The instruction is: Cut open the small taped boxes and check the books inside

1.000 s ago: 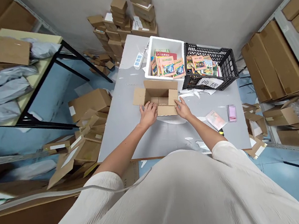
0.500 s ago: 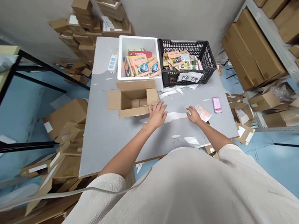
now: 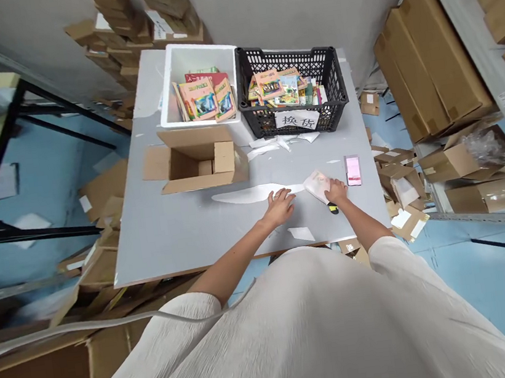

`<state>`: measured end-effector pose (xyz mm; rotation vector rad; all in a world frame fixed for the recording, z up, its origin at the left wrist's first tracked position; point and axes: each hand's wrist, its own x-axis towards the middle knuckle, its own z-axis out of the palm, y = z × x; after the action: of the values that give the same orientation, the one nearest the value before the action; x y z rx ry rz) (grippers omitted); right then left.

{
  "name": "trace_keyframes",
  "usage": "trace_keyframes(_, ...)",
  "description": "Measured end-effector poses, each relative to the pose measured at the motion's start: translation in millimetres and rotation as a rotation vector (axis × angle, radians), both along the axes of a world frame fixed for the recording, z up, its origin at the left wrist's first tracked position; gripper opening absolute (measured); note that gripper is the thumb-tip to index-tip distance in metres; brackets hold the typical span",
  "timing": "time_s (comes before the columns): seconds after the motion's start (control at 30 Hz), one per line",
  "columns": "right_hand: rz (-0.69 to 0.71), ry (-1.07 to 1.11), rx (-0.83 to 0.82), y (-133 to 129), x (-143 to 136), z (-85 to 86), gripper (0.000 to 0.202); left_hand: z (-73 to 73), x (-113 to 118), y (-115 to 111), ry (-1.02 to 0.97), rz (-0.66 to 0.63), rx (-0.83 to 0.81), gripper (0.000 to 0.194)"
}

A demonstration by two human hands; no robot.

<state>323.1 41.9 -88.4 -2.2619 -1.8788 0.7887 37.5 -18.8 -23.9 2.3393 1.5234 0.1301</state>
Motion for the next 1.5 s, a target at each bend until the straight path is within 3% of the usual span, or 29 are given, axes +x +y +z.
trace_keyframes(0.13, 0.017, -0.017, 0.016, 7.2, 0.9, -8.6, 0.071, -14.0, 6.7, -9.9, 0.015, 0.038, -0.041, 0.05)
trace_keyframes(0.3, 0.096, 0.016, 0.029, 10.5, -2.1, -11.4, 0.053, -23.4, 9.9, -15.4, 0.047, 0.08, -0.093, 0.048)
trace_keyframes(0.4, 0.12, 0.005, 0.04, 13.4, -7.6, -8.8, 0.053, -23.7, 10.9, -14.0, 0.052, 0.095, -0.111, 0.048)
trace_keyframes(0.57, 0.126, -0.083, 0.004, 18.2, -18.2, -6.9, 0.072, -19.8, 6.5, -16.4, 0.053, 0.11, -0.12, 0.048)
trace_keyframes(0.8, 0.213, 0.025, 0.117, 18.4, -35.2, -9.2, 0.073, -23.1, -12.2, -30.6, 0.072, 0.137, -0.161, 0.048)
trace_keyframes(0.9, 0.349, 0.108, 0.146, 19.9, -49.5, -4.3, 0.066, -25.8, -20.5, -32.1, 0.079, 0.141, -0.173, 0.049)
trace_keyframes(1.03, 0.653, 0.093, 0.219, 26.5, -81.1, 7.9, 0.063, -29.1, -30.5, -31.3, 0.077, 0.143, -0.168, 0.049)
trace_keyframes(1.17, 0.961, 0.031, 0.264, 31.2, -123.3, 18.5, 0.04, -32.7, -39.2, -31.1, 0.082, 0.167, -0.163, 0.05)
trace_keyframes(1.27, 1.092, 0.035, 0.322, 24.6, -149.6, 20.1, 0.035, -35.3, -46.7, -32.2, 0.099, 0.178, -0.196, 0.051)
trace_keyframes(1.37, 1.041, 0.037, 0.339, 7.5, -159.7, 15.0, 0.043, -38.9, -55.7, -33.1, 0.107, 0.179, -0.242, 0.051)
trace_keyframes(1.5, 0.831, 0.011, 0.251, -21.4, -147.8, -1.3, 0.055, -47.6, -63.0, -28.4, 0.086, 0.191, -0.265, 0.054)
